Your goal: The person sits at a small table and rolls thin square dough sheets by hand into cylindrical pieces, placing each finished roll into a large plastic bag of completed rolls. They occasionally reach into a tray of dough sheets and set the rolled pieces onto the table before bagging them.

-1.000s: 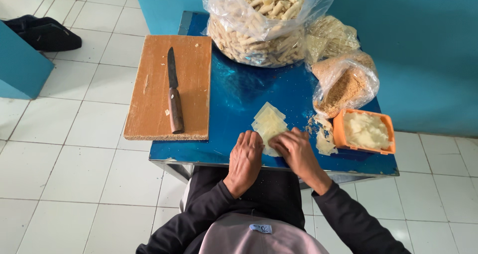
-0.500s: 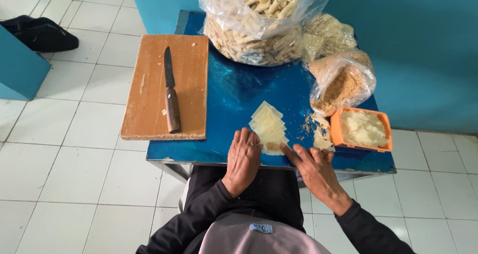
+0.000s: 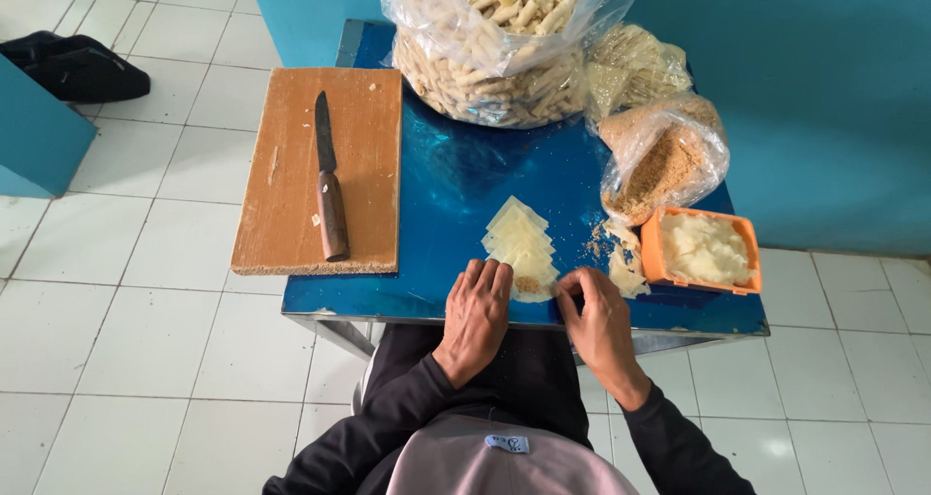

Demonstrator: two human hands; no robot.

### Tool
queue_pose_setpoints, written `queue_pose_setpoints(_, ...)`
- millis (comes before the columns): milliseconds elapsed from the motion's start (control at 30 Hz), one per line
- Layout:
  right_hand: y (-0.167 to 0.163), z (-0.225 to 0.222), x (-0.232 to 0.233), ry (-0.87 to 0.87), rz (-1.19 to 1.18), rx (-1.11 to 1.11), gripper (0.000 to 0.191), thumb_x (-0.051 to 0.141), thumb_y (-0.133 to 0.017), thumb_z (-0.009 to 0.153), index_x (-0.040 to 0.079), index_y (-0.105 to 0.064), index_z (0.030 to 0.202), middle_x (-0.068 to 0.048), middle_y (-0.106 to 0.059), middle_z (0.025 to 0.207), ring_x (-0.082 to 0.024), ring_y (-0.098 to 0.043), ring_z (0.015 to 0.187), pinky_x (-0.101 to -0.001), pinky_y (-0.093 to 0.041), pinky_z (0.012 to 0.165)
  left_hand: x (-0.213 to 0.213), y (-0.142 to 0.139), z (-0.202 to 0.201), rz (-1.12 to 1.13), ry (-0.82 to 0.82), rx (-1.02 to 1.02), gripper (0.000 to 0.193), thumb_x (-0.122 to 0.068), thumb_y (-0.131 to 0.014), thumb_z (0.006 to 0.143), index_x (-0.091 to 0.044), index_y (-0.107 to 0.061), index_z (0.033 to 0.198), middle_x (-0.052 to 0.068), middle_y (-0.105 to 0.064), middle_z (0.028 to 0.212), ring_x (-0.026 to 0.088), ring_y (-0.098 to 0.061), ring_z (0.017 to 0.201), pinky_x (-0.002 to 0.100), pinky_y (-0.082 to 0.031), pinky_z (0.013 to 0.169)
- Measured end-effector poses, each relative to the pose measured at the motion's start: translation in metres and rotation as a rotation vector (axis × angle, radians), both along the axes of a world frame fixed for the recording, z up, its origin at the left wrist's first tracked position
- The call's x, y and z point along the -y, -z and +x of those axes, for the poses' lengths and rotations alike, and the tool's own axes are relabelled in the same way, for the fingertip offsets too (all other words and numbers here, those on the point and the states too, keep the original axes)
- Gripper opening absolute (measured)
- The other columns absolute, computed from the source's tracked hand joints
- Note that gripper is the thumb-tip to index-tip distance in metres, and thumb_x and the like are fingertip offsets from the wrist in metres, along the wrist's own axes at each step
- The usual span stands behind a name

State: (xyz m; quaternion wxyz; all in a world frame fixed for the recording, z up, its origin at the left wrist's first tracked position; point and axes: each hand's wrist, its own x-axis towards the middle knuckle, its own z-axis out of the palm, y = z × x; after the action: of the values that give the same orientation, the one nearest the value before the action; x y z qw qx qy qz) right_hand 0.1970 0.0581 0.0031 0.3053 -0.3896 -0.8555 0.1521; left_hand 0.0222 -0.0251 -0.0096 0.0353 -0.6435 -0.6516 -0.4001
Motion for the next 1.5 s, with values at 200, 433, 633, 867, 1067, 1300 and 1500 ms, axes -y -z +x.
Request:
queue_pose_setpoints(200, -0.007, -0.005, 0.001, 0.017, -0.068, -0.020, 0.016, 0.008, -0.074, 0.088, 0.003, -0.064, 0.099, -0.007, -0.066, 0.083, -0.021, -0.068, 0.069, -0.0341, -0.054, 0.063, -0.002, -0.009, 0.001, 0.030, 0.057, 0.201, 0.012, 0.000, -0.061, 0.091, -0.002, -0.053, 0.099, 0.014, -0.059, 0.093, 0.034, -0.057, 0.087, 0.044, -0.046, 0.075)
queue_pose_setpoints(433, -0.009, -0.003, 0.001, 0.052, -0.075, 0.018, 0.011, 0.009, -0.074, 0.090, 0.004, -0.064, 0.091, -0.008, -0.068, 0.086, -0.021, -0.070, 0.069, -0.0337, -0.054, 0.061, -0.004, -0.012, 0.002, 0.031, 0.124, 0.346, 0.018, 0.005, -0.059, 0.089, 0.000, -0.053, 0.106, 0.016, -0.060, 0.097, 0.037, -0.060, 0.091, 0.046, -0.049, 0.076)
queue_pose_setpoints(633, -0.008, -0.011, 0.000, -0.026, -0.071, -0.080, 0.011, 0.010, -0.072, 0.093, 0.003, -0.065, 0.097, -0.008, -0.072, 0.089, -0.022, -0.073, 0.074, -0.0327, -0.055, 0.064, -0.010, -0.011, 0.001, 0.052, 0.166, 0.363, 0.022, 0.006, -0.058, 0.089, 0.000, -0.052, 0.108, 0.018, -0.061, 0.101, 0.038, -0.062, 0.097, 0.046, -0.050, 0.079)
queue_pose_setpoints(867, -0.006, -0.005, 0.002, -0.175, 0.066, -0.015, 0.017, 0.004, -0.069, 0.092, 0.006, -0.070, 0.108, -0.008, -0.074, 0.102, -0.029, -0.069, 0.093, -0.0400, -0.051, 0.081, -0.008, -0.009, -0.006, -0.101, 0.269, 0.427, 0.036, 0.001, -0.072, 0.083, -0.001, -0.051, 0.112, 0.017, -0.060, 0.101, 0.037, -0.062, 0.093, 0.045, -0.050, 0.078)
queue_pose_setpoints(1067, 0.000, 0.002, -0.009, -0.331, 0.215, 0.053, 0.014, 0.005, -0.070, 0.088, 0.008, -0.069, 0.101, -0.005, -0.074, 0.104, -0.028, -0.068, 0.098, -0.0399, -0.047, 0.086, -0.005, -0.013, -0.014, -0.016, 0.396, 0.259, 0.042, 0.000, -0.077, 0.079, 0.002, -0.055, 0.114, 0.017, -0.057, 0.111, 0.038, -0.057, 0.103, 0.045, -0.048, 0.086)
queue_pose_setpoints(1300, 0.007, -0.008, -0.018, -0.109, -0.179, -0.051, 0.006, 0.009, -0.070, 0.095, 0.005, -0.068, 0.100, -0.006, -0.074, 0.095, -0.026, -0.070, 0.086, -0.0380, -0.053, 0.074, -0.007, -0.010, -0.014, -0.026, 0.392, 0.243, 0.026, 0.000, -0.071, 0.083, 0.003, -0.061, 0.106, 0.015, -0.056, 0.107, 0.036, -0.055, 0.101, 0.042, -0.049, 0.086)
queue_pose_setpoints(1500, 0.005, -0.022, -0.019, -0.080, -0.086, -0.058, 0.006, 0.008, -0.069, 0.094, 0.005, -0.068, 0.099, -0.008, -0.066, 0.093, -0.027, -0.064, 0.081, -0.0383, -0.051, 0.075, -0.028, -0.006, -0.018, 0.040, 0.276, 0.125, 0.008, 0.003, -0.063, 0.086, -0.001, -0.063, 0.093, 0.011, -0.058, 0.093, 0.032, -0.055, 0.094, 0.041, -0.048, 0.086)
